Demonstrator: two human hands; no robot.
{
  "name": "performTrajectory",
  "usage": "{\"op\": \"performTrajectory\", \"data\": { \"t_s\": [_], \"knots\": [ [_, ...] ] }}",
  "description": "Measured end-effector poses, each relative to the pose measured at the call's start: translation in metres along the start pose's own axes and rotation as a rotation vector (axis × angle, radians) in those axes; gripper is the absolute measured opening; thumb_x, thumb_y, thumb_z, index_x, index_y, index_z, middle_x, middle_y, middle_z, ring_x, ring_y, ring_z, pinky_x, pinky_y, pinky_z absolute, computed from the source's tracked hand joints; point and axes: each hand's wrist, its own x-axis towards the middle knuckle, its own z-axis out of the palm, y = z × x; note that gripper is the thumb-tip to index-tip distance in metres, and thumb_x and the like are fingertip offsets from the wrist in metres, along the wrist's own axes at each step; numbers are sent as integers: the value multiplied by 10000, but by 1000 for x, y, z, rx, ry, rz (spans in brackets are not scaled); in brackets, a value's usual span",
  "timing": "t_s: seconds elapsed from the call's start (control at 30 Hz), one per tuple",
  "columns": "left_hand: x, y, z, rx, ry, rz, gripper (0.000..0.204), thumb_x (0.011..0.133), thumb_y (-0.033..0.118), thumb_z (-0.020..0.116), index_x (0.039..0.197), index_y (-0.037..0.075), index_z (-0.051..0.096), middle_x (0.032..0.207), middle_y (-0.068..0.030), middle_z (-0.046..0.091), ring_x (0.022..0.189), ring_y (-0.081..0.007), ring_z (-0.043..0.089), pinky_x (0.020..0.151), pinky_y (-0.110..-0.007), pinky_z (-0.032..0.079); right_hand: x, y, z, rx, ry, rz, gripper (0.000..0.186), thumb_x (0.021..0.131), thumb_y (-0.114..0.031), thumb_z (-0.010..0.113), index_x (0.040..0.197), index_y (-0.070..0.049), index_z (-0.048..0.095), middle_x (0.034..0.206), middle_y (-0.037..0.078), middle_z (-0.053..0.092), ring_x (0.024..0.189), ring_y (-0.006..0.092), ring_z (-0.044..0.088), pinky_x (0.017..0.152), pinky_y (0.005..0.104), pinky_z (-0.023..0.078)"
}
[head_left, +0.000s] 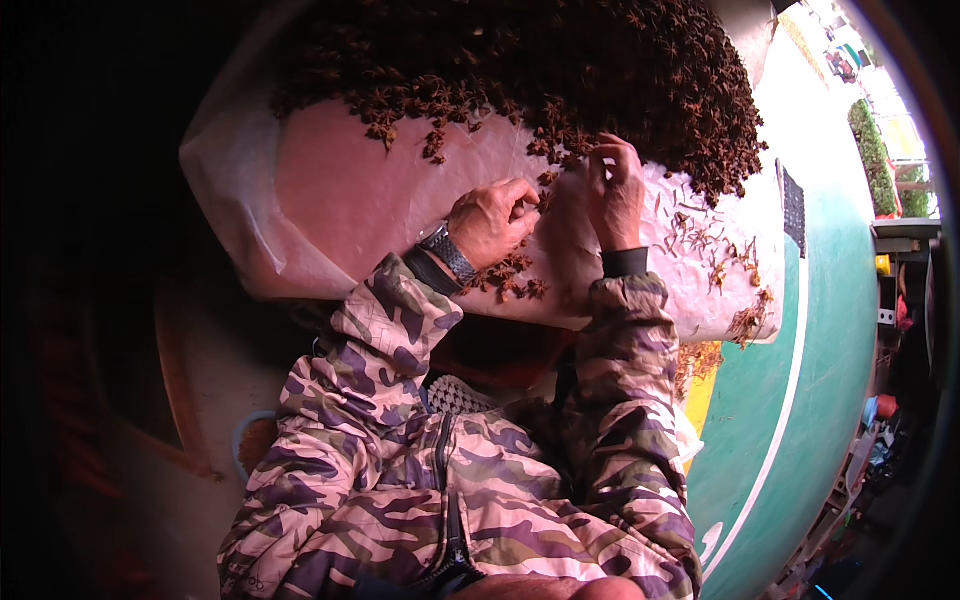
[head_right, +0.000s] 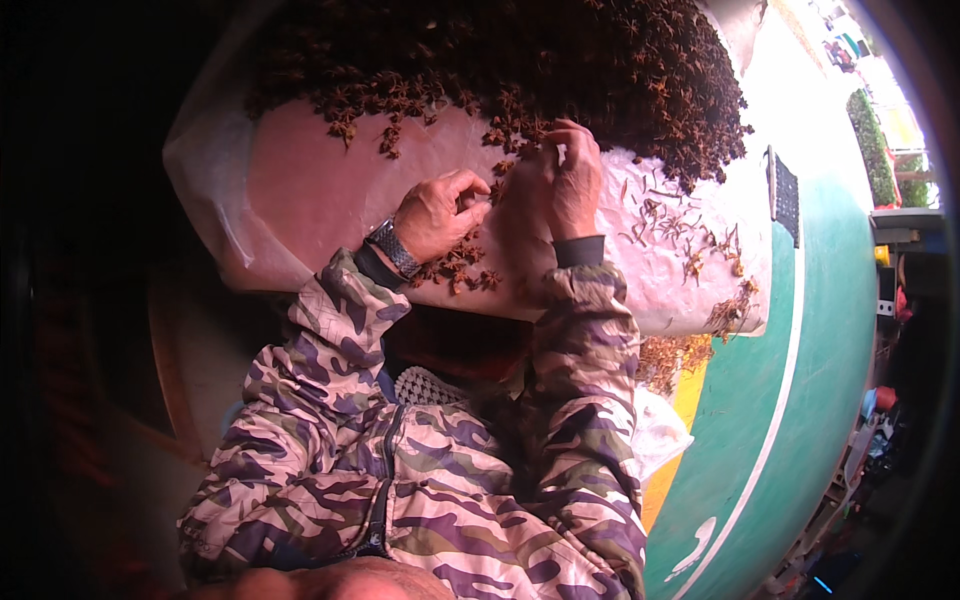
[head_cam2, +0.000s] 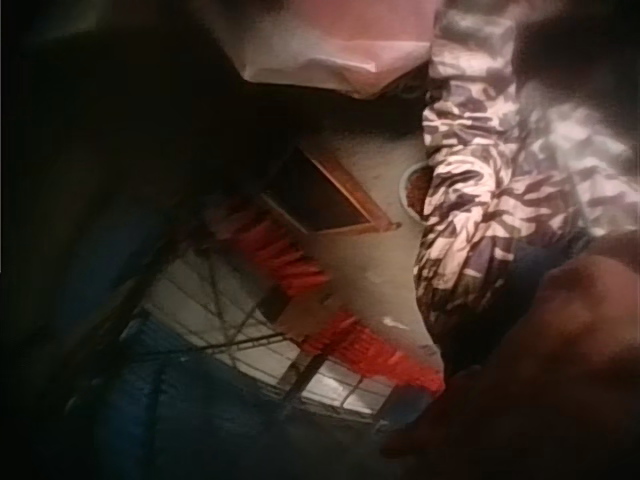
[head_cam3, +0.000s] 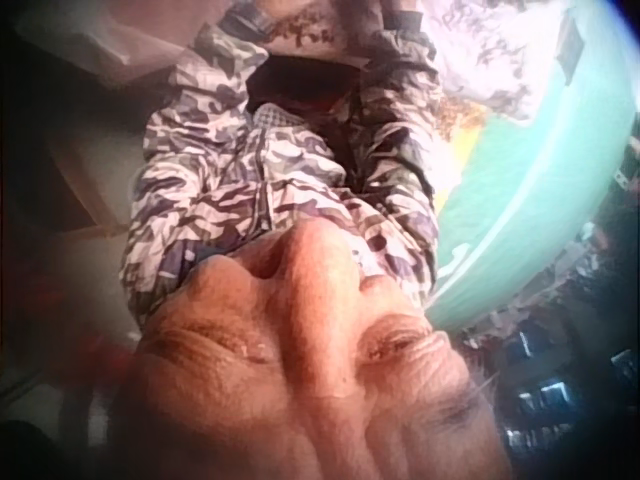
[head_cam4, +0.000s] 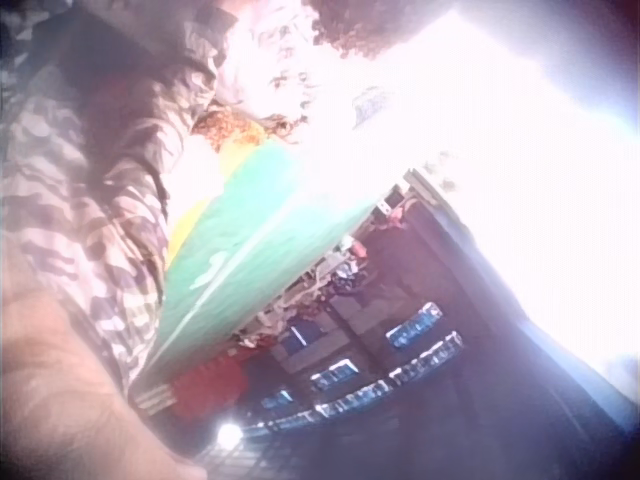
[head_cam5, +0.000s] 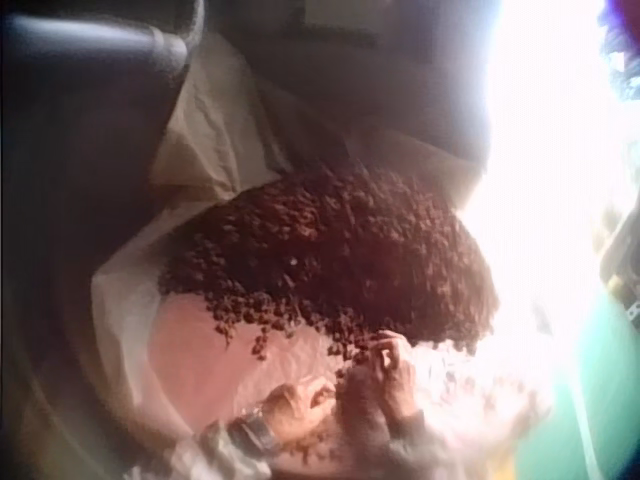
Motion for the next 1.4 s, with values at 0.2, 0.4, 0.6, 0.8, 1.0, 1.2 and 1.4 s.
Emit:
{"op": "performTrajectory", "data": {
  "t_s": [0.2,0.4,0.6,0.8,1.0,1.2,1.4],
  "knots": [
    [12,-27,2,93,177,130,177,915,119,736,1051,23,678,895,-112,702,815,-212,710,744,-342,572,15,15,36,-140,-117,-91,50,909,-61,646,952,-46,665,1194,187,710,1137,409,644,967,468,524],
    [17,-45,2,73,217,60,183,941,110,689,1094,12,664,950,-137,739,867,-252,730,787,-364,576,-41,-35,17,214,-399,-50,57,943,-46,671,999,-46,658,1165,157,717,1036,319,689,910,396,542],
    [11,-33,-4,-65,194,34,207,960,135,682,1137,28,677,997,-129,751,901,-227,729,808,-353,579,-55,-39,-14,659,-138,528,93,1027,-80,670,1087,-10,683,1028,37,732,910,104,665,818,251,529],
    [3,-15,6,-421,-49,3,305,946,125,762,1202,-5,661,1022,-56,732,901,-114,684,806,-281,579,-57,-55,-20,878,-166,646,101,1036,-87,671,1109,-19,674,982,-3,687,886,54,608,772,205,494],
    [-4,-1,9,-419,-48,60,313,961,82,730,1254,-1,657,1018,-67,735,925,-124,694,814,-284,579,-65,-54,-20,775,-241,535,97,1033,-89,674,1103,-26,653,972,10,689,873,79,626,770,240,518],
    [-4,-8,12,74,122,340,188,912,98,696,1077,23,643,869,-152,693,799,-314,699,716,-395,557,-69,-68,-20,374,-213,321,122,970,-49,704,1085,-19,676,881,60,717,784,98,652,716,283,544],
    [-8,6,11,178,90,225,145,887,140,662,971,42,596,836,-179,681,804,-385,688,687,-456,538,-69,-74,-14,412,-165,370,169,911,70,672,1066,4,694,954,16,716,868,89,659,801,248,536]
  ]
}}
